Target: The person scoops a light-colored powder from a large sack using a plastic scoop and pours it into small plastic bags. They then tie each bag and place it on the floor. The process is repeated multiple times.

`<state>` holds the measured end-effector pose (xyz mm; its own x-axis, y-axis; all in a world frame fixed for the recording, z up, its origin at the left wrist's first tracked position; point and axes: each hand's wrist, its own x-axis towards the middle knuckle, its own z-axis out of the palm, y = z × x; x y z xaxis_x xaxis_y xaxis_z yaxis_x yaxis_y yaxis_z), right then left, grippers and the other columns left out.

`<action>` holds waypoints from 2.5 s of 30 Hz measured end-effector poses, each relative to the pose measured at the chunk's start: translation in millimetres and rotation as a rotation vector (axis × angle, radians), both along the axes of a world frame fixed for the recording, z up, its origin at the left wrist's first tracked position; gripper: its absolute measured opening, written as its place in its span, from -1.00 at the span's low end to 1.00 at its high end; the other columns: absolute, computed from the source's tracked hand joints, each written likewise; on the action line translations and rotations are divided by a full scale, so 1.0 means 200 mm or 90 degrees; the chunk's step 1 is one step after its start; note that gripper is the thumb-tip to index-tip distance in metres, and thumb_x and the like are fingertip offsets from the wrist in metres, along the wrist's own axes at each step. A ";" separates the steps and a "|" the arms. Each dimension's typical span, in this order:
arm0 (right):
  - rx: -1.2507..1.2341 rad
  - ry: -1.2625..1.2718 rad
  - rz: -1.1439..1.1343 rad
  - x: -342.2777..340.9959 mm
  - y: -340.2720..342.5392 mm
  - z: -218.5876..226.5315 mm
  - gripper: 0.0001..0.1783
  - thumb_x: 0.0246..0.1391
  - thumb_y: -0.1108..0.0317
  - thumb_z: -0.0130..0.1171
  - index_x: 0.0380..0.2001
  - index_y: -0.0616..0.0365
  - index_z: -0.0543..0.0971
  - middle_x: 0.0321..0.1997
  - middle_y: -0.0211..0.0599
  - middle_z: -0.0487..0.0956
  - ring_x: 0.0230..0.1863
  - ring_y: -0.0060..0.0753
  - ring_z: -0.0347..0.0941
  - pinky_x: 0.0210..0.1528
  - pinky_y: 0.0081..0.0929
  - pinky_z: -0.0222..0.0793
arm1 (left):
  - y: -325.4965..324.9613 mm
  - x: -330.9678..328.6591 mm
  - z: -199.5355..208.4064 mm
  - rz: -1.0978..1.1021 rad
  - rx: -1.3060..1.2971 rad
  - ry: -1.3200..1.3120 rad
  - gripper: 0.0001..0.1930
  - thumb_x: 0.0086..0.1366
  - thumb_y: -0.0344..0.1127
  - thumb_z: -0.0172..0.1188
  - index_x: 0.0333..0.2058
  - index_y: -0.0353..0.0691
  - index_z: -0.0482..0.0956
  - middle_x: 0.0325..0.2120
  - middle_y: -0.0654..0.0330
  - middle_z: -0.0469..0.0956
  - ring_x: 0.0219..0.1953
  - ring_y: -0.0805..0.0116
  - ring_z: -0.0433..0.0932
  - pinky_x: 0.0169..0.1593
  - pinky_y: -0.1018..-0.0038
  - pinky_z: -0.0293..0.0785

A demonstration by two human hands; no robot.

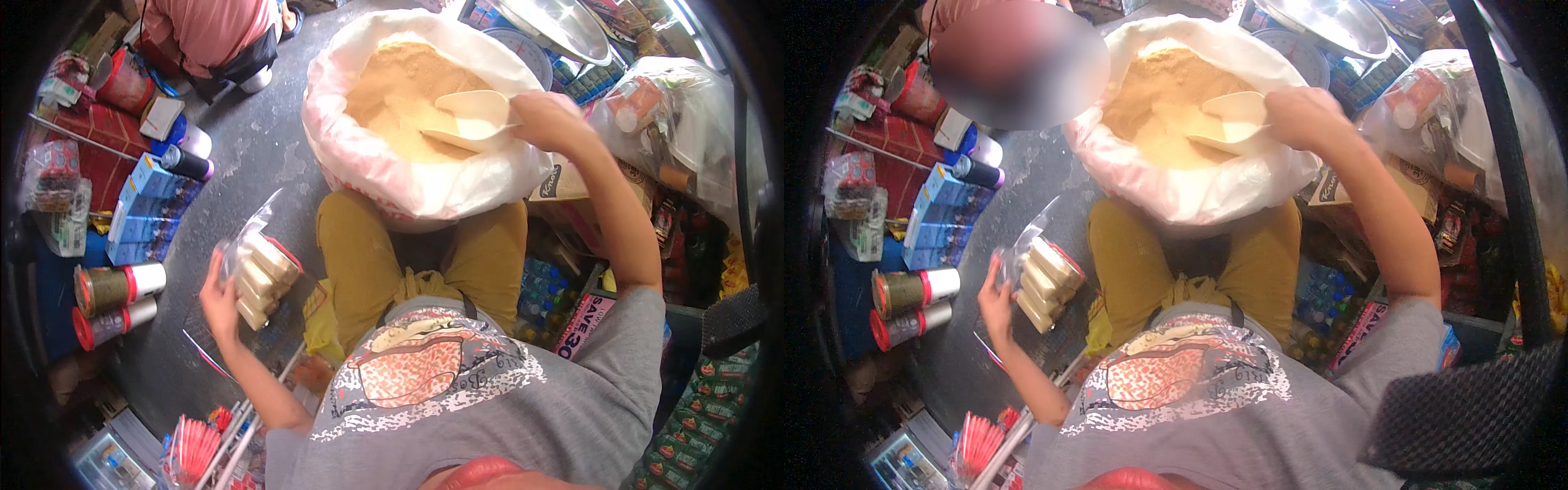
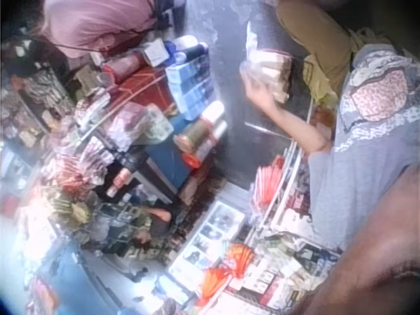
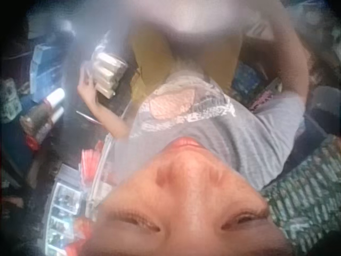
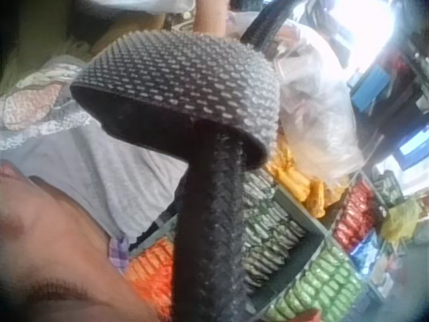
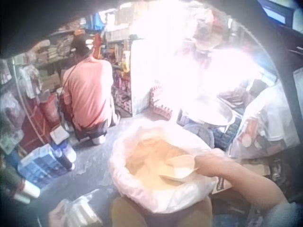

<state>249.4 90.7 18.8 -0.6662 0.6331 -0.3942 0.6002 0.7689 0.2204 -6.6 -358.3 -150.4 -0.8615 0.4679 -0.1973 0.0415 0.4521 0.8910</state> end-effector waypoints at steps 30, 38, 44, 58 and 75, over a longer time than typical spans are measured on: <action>-0.035 0.559 0.007 0.48 0.10 0.24 -0.43 -0.18 0.24 0.34 -0.05 0.27 0.53 -0.28 -0.15 0.64 -0.28 -0.58 0.50 -0.18 -0.50 0.39 | 1.78 0.10 0.57 -0.523 -0.019 0.317 -0.44 0.01 -0.50 0.05 0.09 -0.36 0.38 -0.17 -0.07 0.56 -0.54 0.36 0.59 -0.38 0.47 0.49; 0.183 0.357 0.083 0.22 -0.16 0.62 -0.42 -0.27 0.25 0.37 -0.04 -0.02 0.57 -0.41 -0.11 0.59 -0.41 -0.15 0.50 -0.28 -0.33 0.39 | 1.89 0.20 0.63 -0.557 0.034 0.099 -0.36 -0.06 -0.57 0.11 0.12 -0.37 0.34 -0.43 -0.02 0.60 -0.54 0.38 0.60 -0.40 0.49 0.51; 0.295 0.284 0.197 0.09 -0.14 0.69 -0.50 -0.26 0.24 0.37 -0.12 -0.06 0.59 -0.25 -0.20 0.58 -0.18 -0.17 0.51 -0.10 -0.30 0.40 | 1.84 0.19 0.66 -0.603 0.123 -0.043 -0.26 -0.07 -0.53 0.10 0.20 -0.39 0.20 -0.05 0.01 0.47 -0.46 0.49 0.53 -0.40 0.58 0.45; 0.184 0.101 0.180 -0.26 -0.24 0.87 -0.74 -0.07 0.26 0.12 -0.39 0.23 0.62 -0.43 -0.06 0.60 -0.39 -0.10 0.56 -0.40 -0.28 0.45 | 1.76 0.18 0.68 -0.586 0.086 -0.089 -0.31 -0.03 -0.51 0.11 0.18 -0.35 0.25 0.03 0.05 0.40 -0.43 0.50 0.50 -0.30 0.58 0.46; 0.076 0.251 -0.106 -0.19 -0.05 -0.58 -0.80 -0.05 0.35 0.11 -0.37 0.16 0.64 -0.33 -0.14 0.63 -0.25 -0.20 0.59 -0.28 -0.20 0.46 | 1.81 0.02 0.56 -0.494 0.111 0.051 -0.48 -0.02 -0.51 -0.01 0.01 -0.36 0.49 -0.47 0.15 0.56 -0.61 0.53 0.45 -0.42 0.58 0.43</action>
<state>210.6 81.1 -96.7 -0.6361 0.7702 -0.0472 0.7697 0.6376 0.0309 -2.0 4.0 -39.3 -0.2862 0.9580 -0.0173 0.3539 0.1224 0.9273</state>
